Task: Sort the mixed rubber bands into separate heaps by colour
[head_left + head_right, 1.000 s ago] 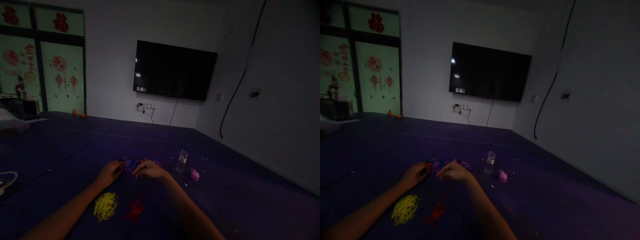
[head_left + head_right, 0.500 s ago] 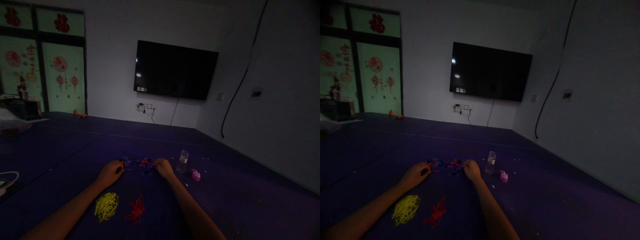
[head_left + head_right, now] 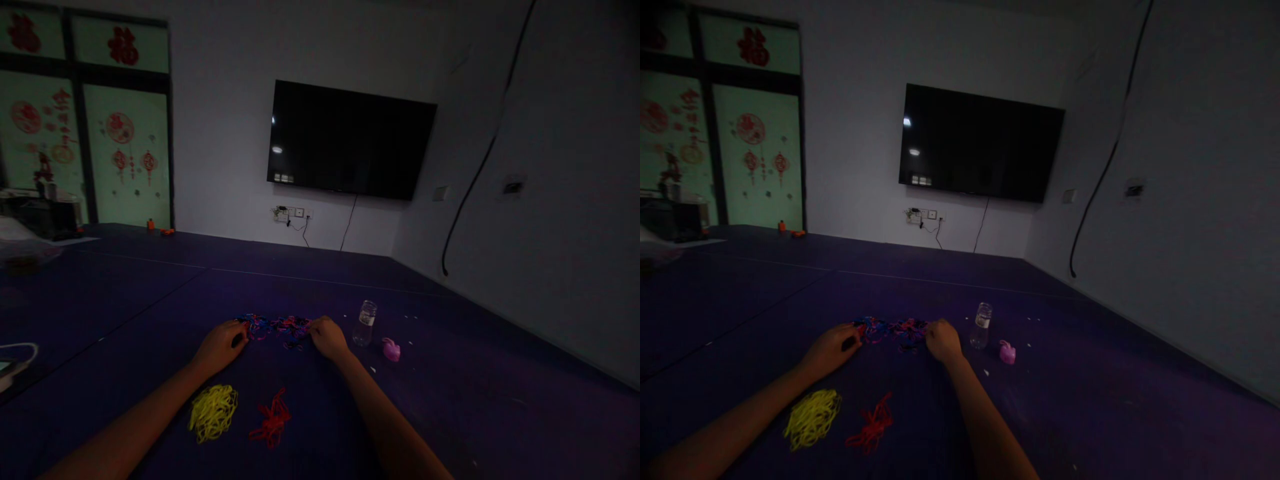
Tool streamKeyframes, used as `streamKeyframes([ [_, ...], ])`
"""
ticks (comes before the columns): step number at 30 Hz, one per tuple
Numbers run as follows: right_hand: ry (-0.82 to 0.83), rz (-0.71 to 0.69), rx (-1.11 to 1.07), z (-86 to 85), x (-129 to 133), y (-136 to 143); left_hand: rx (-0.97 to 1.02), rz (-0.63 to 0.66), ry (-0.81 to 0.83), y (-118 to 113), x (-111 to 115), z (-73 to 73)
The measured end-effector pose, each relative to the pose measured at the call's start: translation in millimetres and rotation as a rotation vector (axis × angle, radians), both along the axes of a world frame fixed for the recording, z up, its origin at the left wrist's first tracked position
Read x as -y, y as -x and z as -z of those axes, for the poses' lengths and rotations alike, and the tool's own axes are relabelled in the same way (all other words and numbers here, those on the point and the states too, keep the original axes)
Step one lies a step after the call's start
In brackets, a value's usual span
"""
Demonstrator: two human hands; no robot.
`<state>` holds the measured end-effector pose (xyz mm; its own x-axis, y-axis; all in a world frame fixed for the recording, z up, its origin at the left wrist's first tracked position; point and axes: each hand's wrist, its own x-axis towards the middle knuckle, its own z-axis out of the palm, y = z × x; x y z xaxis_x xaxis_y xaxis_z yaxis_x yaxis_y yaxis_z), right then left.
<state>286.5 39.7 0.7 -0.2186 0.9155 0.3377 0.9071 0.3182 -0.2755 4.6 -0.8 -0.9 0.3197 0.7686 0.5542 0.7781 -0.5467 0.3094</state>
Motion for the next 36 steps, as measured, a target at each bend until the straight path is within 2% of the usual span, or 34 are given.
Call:
streamKeyframes([
  [6,0.021,-0.092,-0.286,3.8,-9.3,-1.1,-0.015,-0.004,-0.009,-0.1,0.2,0.0],
  [11,0.098,-0.091,-0.49,11.0,-17.9,2.2,-0.024,0.001,0.011,0.2,-0.1,-0.1],
  [20,0.097,-0.124,-0.612,15.4,-19.1,1.6,-0.015,-0.001,0.018,0.5,-0.5,0.3],
  [24,0.08,-0.175,-0.593,10.6,-13.5,3.9,-0.026,-0.008,0.018,0.1,-0.6,-0.6],
  [27,0.053,-0.285,-0.522,5.7,-7.7,9.3,-0.019,-0.005,0.025,-0.1,-0.3,-1.2],
  [30,-0.016,-0.375,-0.32,1.7,-2.5,13.7,-0.015,-0.006,0.016,-0.3,0.3,-1.5],
  [36,-0.079,-0.372,0.023,-0.8,3.8,14.5,-0.02,-0.009,0.016,-1.4,2.6,-2.5],
])
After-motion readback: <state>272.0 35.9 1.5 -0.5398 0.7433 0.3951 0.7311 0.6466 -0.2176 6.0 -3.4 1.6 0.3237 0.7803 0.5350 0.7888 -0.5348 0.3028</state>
